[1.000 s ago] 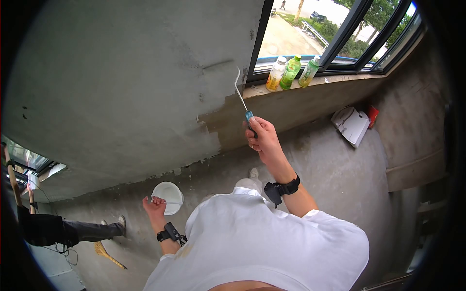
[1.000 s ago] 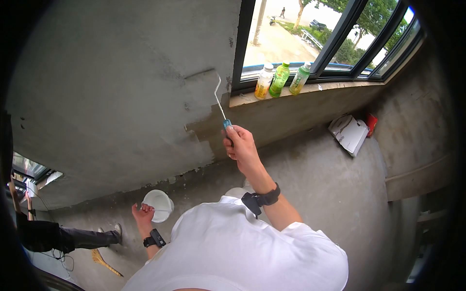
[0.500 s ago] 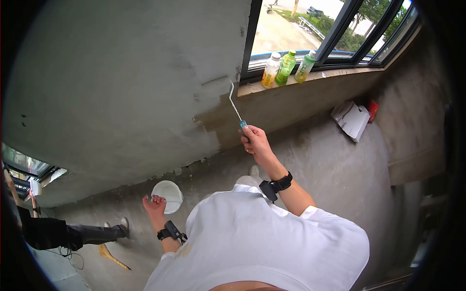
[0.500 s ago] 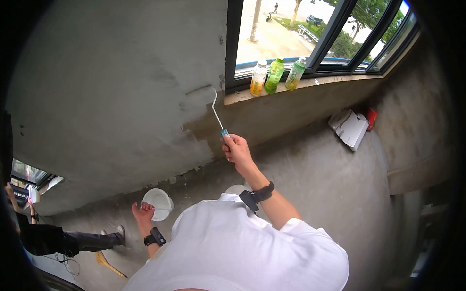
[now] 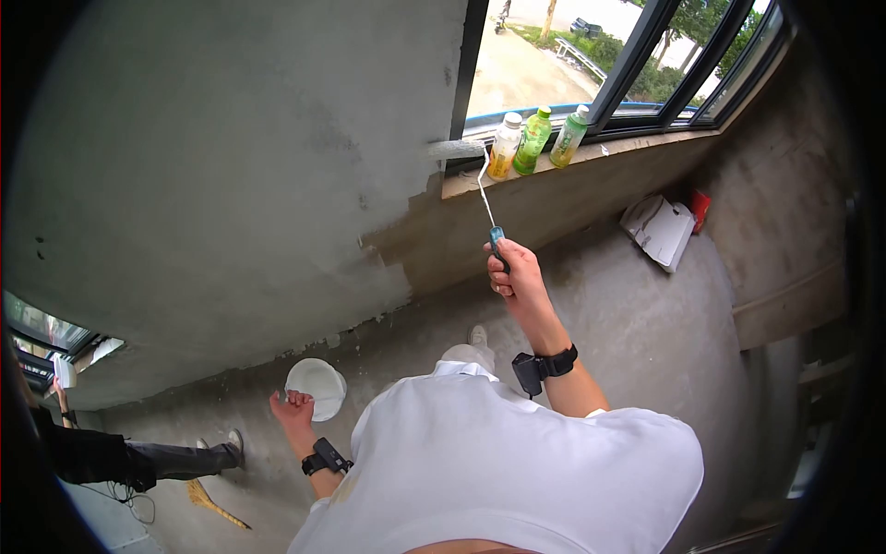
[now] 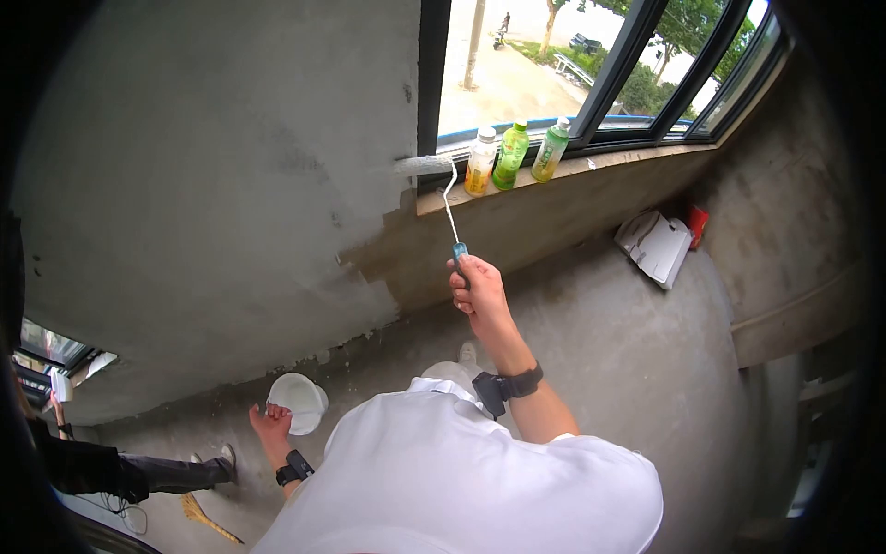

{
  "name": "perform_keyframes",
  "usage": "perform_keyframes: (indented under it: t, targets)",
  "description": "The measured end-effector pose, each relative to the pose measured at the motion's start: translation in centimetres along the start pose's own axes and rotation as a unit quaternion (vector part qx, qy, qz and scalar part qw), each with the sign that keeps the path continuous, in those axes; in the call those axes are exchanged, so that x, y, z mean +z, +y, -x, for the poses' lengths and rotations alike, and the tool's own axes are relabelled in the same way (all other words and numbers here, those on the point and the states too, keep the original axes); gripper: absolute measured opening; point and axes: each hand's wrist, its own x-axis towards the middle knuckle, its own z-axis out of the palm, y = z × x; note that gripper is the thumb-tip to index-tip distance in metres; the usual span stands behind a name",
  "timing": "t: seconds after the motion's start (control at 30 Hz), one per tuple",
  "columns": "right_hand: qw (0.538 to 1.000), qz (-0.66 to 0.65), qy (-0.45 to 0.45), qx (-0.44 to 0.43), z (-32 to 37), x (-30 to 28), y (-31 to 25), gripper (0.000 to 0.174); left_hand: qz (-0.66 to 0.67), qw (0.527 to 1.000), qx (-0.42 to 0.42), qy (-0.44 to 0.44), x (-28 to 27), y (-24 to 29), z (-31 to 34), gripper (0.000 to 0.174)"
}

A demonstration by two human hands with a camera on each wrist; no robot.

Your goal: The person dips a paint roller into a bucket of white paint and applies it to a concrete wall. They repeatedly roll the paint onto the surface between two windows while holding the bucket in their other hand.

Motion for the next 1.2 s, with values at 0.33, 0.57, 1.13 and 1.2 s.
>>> perform_keyframes:
  t: [0.33,0.57,1.13,1.2]
  targets:
    - [1.0,0.012,0.016,0.013,-0.8,-1.2,-0.1,0.023,-0.01,1.0,-0.007,0.019,-0.1,0.4,-0.6,0.037]
    - [0.998,0.041,0.029,0.029,-1.0,-1.7,0.5,0.024,-0.009,1.0,-0.004,0.011,0.2,0.0,-0.4,0.038]
    - [0.999,0.033,0.018,0.026,-1.6,-3.0,0.7,0.023,-0.013,1.0,-0.013,0.015,1.1,-0.3,0.7,0.037]
    - [0.998,0.032,0.028,0.038,-2.4,-3.7,2.5,0.023,-0.015,1.0,-0.015,0.023,0.9,-0.3,0.6,0.037]
